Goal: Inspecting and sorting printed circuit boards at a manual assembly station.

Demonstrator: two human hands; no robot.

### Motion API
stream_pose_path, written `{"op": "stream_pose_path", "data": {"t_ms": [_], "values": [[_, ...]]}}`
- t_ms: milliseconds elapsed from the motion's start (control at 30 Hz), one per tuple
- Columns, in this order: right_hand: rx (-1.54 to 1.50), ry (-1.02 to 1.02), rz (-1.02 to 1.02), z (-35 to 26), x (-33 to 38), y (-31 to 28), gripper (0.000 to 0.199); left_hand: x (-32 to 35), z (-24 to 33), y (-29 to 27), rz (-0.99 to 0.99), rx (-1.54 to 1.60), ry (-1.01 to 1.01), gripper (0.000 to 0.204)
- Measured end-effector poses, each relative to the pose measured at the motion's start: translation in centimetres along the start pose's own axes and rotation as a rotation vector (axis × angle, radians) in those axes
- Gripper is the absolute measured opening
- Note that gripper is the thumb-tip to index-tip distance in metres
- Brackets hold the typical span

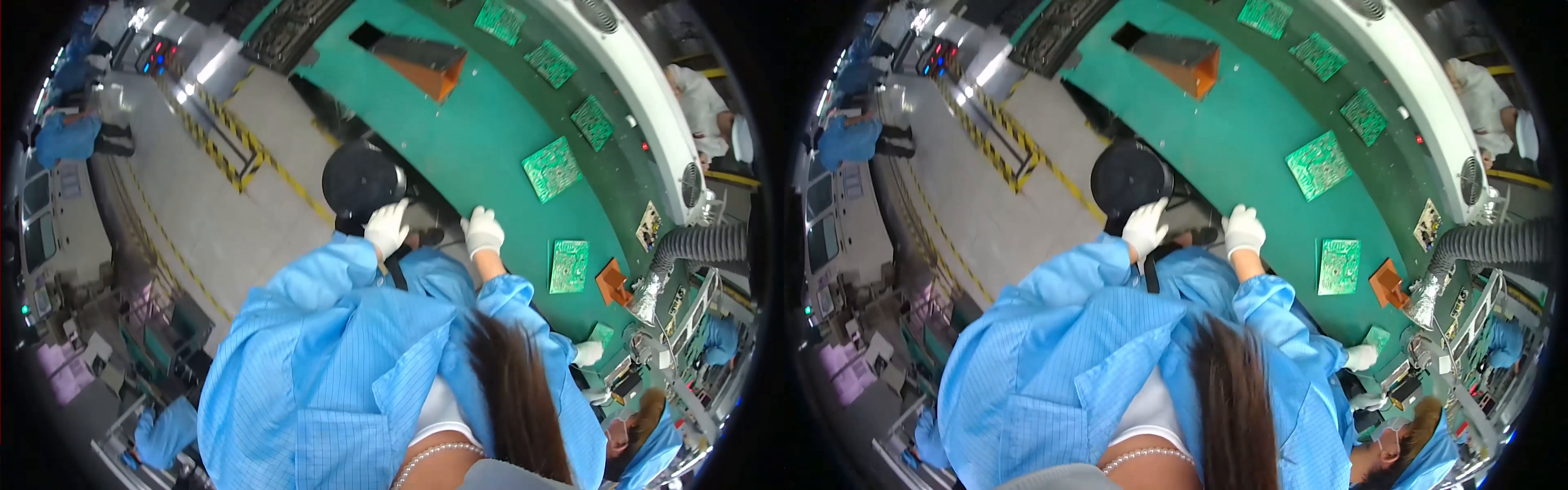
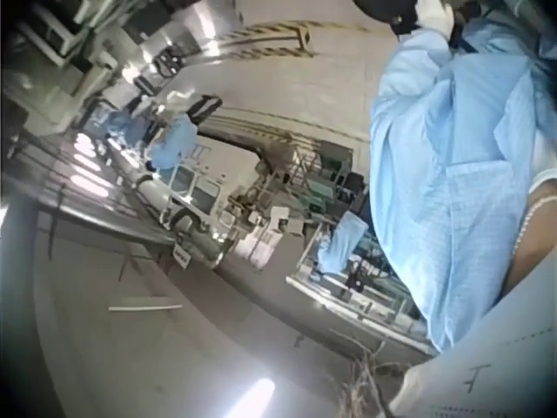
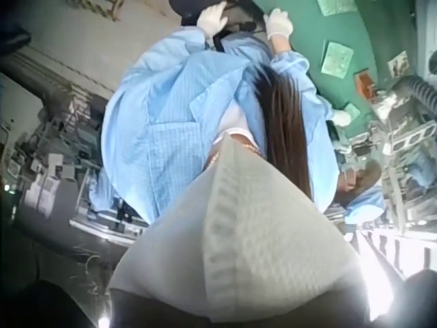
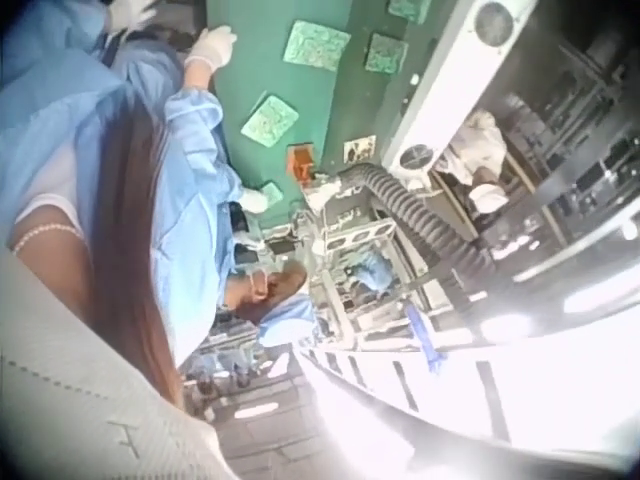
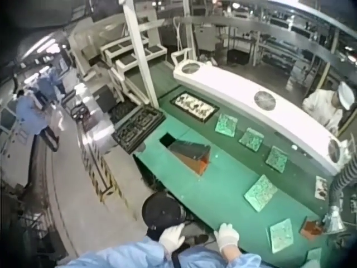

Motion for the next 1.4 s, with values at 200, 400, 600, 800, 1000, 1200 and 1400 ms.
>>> {"op": "stream_pose_path", "data": {"t_ms": [200, 400, 600, 800, 1000, 1200, 1400], "values": [[-0.035, 0.025, -0.04, 0.5, 0.6, 0.3, 0.04, -0.9, -1.2, 0.3, -0.097, 0.002, -0.023, 0.052], [-0.028, 0.019, -0.027, 0.3, 0.7, -0.4, 0.04, -3.0, -1.3, -1.0, -0.407, 0.042, -0.13, 0.047], [-0.039, 0.107, -0.102, -0.4, 1.0, -1.0, 0.044, -9.2, -0.2, -0.8, -0.414, 0.071, 0.084, 0.042], [0.018, 0.204, -0.189, -1.4, 0.5, -1.1, 0.043, -14.5, -3.0, -8.9, -0.186, 0.622, -0.156, 0.027], [0.16, 0.337, -0.325, -3.7, -1.6, -2.9, 0.044, -20.3, -25.6, -22.8, 0.295, 1.154, -0.186, 0.024], [0.146, 0.588, -0.423, -4.9, -6.7, 2.9, 0.038, -23.0, -22.6, -35.2, 0.706, 1.462, -0.716, 0.084], [0.193, 0.361, -0.416, -11.4, -14.2, -2.9, 0.039, -28.4, -31.0, -31.3, 0.79, 1.396, -0.733, 0.081]]}}
Point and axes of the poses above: each hand's wrist, its own x-axis away from the middle knuckle, its own y-axis out of the palm, z = x × y, the point moved 4 cm from there along -x, towards the middle knuckle, and after that the axes turned 15 degrees about x, right-handed, at the moved point
